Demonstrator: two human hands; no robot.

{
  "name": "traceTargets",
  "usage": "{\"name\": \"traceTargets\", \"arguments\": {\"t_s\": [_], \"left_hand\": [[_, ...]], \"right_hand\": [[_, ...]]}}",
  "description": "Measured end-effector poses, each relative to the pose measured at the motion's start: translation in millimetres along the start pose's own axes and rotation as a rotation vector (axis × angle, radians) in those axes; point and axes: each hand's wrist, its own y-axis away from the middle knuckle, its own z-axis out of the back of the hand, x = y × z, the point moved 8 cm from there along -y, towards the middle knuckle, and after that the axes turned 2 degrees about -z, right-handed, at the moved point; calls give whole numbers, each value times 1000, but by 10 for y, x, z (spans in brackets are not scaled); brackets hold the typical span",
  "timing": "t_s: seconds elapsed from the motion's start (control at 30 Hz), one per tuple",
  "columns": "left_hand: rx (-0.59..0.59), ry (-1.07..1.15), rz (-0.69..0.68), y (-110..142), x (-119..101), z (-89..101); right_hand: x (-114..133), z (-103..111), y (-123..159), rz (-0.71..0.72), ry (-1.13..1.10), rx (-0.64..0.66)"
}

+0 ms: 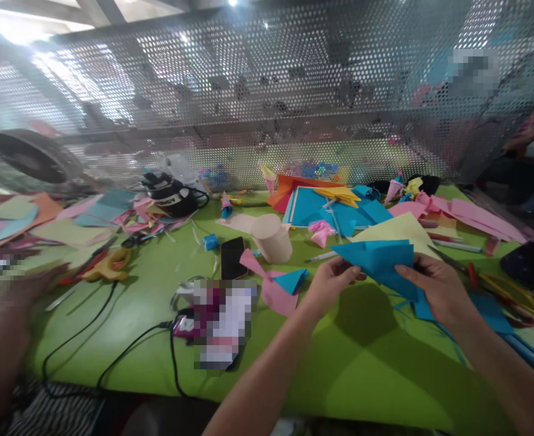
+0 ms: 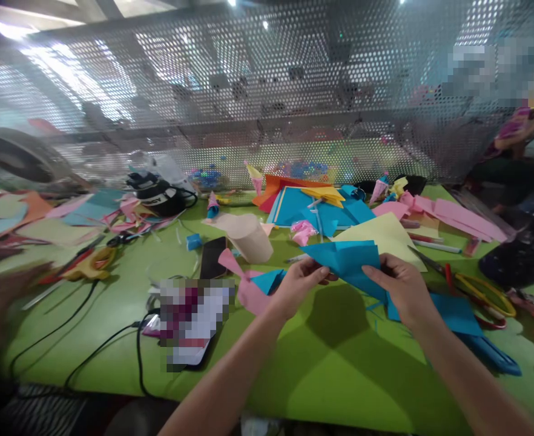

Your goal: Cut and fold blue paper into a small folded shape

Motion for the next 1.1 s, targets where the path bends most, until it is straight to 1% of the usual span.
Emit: {"name": "traceTargets", "arguments": {"t_s": [0.1, 0.27, 0.37, 0.5, 0.6, 0.73, 0.8, 0.83, 0.93, 1.0, 1.1], "left_hand": [[-25, -10, 1, 6, -2, 17], [-95, 75, -19, 13, -8, 61], [-65, 108, -7, 16, 25, 11], [-22, 78, 30, 19, 85, -56], [-38, 91, 23, 8, 94, -47], [-75, 60, -36, -26, 58, 27], [-86, -30, -80, -40, 17, 84], [-96, -110, -109, -40, -16, 117], [-105, -436, -196, -11, -150, 168], [-56, -626, -215, 23, -219, 128], [54, -829, -194, 76, -260, 8]], "right_hand": [[-67, -47, 11, -84, -108, 22], [-126, -141, 29, -109, -152, 73], [-153, -163, 32, -98, -159, 75], [-175, -168, 32, -106, -181, 55], [-159, -225, 42, -121, -198, 75], [-119, -329, 68, -135, -146, 134], [-109, -342, 79, -150, -71, 158], [-102, -330, 82, -155, -29, 163], [-26, -243, 72, -107, 51, 129], [37, -200, 66, -58, 36, 105], [38, -232, 72, -62, 35, 128]]}}
